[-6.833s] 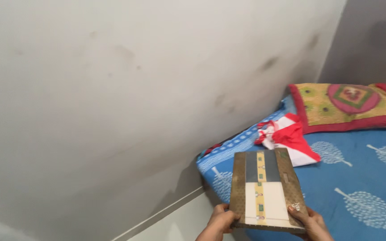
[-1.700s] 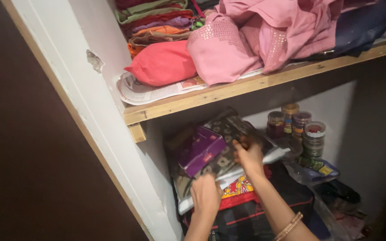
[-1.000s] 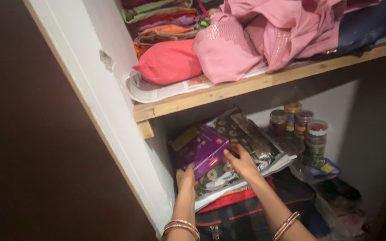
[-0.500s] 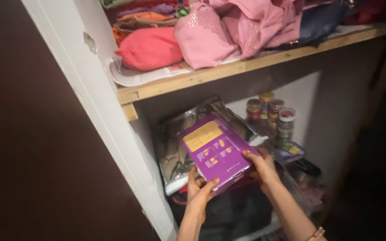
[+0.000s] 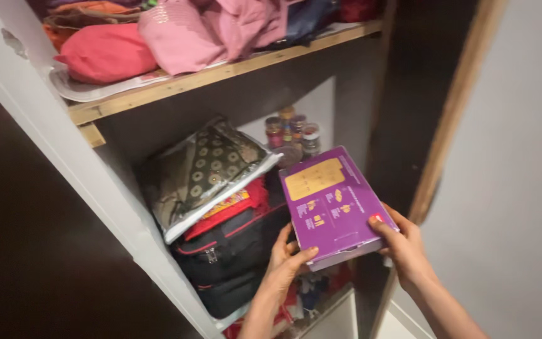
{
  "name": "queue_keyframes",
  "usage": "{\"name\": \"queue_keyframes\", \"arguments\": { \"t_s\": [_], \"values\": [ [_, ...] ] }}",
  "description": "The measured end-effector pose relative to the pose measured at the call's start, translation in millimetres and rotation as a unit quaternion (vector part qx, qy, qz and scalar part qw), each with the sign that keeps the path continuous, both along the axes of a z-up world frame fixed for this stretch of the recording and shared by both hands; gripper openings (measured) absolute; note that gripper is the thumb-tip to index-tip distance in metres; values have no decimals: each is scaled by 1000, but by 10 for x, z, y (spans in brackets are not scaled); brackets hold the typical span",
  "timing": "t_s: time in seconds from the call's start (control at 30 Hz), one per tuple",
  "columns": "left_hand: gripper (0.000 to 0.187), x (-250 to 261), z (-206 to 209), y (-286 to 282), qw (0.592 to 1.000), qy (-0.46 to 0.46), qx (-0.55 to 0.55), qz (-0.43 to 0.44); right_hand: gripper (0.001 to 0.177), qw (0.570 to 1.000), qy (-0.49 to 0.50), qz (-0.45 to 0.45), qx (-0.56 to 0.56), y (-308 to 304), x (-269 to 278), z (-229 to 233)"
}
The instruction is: The person opens a wardrobe and removes several items one by one, including a red and white cloth, a small box, a purple box, a packaged cloth, a newspaper, a blue cloth, a red patterned cloth, a black bag, a black bag with a red patch, a plastic container, and sunglasses. Each item is placed on a nearby bed.
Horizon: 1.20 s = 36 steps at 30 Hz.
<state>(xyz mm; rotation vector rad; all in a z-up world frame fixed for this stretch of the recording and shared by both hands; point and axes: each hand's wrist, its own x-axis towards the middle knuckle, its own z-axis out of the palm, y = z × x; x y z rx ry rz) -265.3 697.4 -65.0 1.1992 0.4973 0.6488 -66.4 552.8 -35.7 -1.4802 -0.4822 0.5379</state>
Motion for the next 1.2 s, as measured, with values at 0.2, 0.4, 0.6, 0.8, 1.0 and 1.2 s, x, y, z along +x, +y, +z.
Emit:
{"name": "queue_keyframes", "arguments": {
  "t_s": [0.2, 0.4, 0.6, 0.8, 1.0, 1.2],
  "values": [
    [97, 229, -56, -547, 997, -22, -9, -70, 69, 998, 26, -40, 39, -766, 8, 44],
    [98, 504, -46, -800, 994, 6, -1, -105, 72, 997, 36, -70, 17, -1191, 96, 184],
    [97, 717, -104, -1143, 983, -8, -42, -177, 74, 993, 16, -115, -15, -1628, 149, 170],
    [102, 924, -185, -1495, 966, 46, -42, -251, 73, 980, 49, -193, -6, -2196, 97, -56],
    [112, 1211, -201, -2122, 939, 114, 28, -323, 67, 955, 67, -287, 21, -3055, -37, -282],
    [106, 1486, -184, -3019, 890, 101, 36, -443, 62, 912, 98, -393, 61, -4109, -308, -492]
  ]
}}
